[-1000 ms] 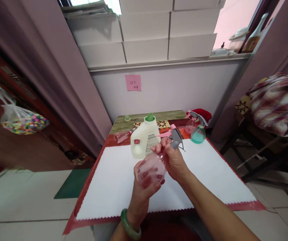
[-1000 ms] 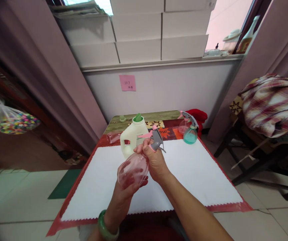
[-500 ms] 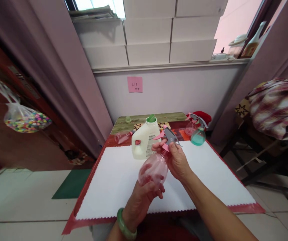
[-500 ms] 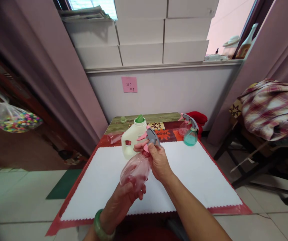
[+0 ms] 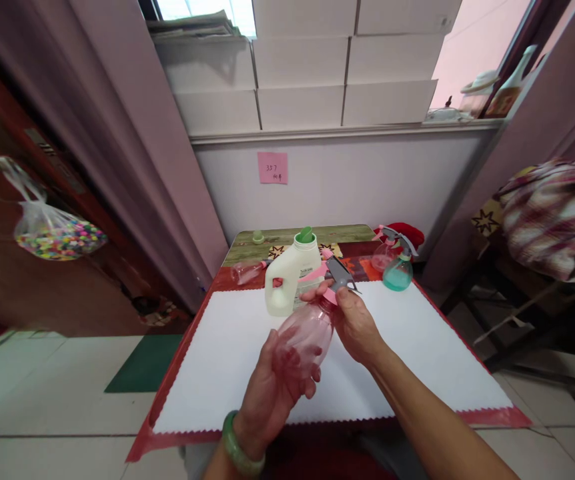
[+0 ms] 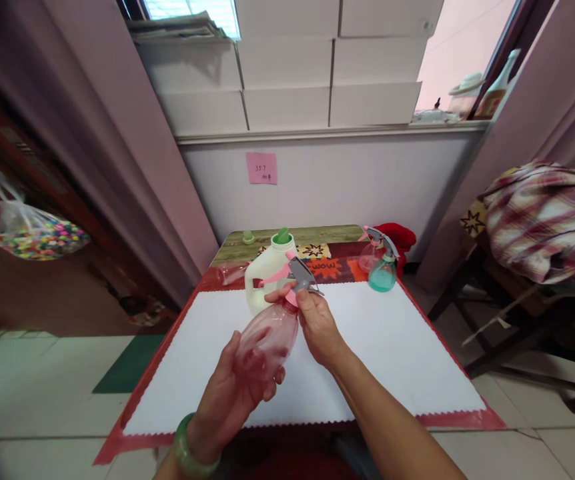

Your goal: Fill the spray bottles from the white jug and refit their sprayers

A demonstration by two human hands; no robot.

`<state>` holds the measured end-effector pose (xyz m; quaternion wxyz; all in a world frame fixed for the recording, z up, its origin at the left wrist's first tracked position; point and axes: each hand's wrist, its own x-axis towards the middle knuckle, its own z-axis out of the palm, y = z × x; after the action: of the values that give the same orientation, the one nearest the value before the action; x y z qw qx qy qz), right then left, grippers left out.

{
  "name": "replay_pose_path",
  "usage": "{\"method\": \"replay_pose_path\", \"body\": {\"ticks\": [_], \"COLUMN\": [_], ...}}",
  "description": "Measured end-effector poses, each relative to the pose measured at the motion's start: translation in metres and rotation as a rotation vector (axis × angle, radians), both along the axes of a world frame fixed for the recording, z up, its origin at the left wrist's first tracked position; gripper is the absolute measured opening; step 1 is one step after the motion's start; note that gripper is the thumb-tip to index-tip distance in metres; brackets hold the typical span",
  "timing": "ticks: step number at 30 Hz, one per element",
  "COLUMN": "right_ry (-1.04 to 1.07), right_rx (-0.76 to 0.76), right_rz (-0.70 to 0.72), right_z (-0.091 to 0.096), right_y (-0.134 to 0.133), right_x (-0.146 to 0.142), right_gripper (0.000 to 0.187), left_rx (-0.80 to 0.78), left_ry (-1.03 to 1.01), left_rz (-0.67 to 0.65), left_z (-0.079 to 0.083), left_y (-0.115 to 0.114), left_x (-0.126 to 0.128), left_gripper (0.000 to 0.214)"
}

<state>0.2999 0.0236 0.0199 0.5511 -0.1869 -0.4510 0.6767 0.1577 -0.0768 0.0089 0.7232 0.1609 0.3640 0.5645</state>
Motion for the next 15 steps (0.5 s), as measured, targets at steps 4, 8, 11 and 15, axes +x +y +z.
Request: {"method": "replay_pose_path", "body": {"ticks": [4, 8, 11, 15], "right_ry": [0.076, 0.095, 0.096, 0.090], "right_rx": [-0.034, -0.085, -0.133, -0.213], "right_rz": [-0.034, -0.068, -0.112, -0.158], "right_z": [-0.001, -0.001, -0.002, -0.007], "right_y": [-0.001, -0.001, 0.001, 0.001], "right_x": [-0.004, -0.008, -0.009, -0.013], "right_gripper": [0.046, 0.049, 0.051, 0.052], "left_rx": [0.004, 0.130, 0.346, 0.881], "left_ry": [0.082, 0.303, 0.670, 1.359], "left_rz": [0.054, 0.242, 0.429, 0.634], "left_z": [0.005, -0.002, -0.016, -0.028], "left_y": [-0.002, -0.005, -0.003, 0.004], "left_x": [0.007, 0.015, 0.012, 0.003], "left_gripper": [0.078, 0.074, 0.065, 0.074]}}
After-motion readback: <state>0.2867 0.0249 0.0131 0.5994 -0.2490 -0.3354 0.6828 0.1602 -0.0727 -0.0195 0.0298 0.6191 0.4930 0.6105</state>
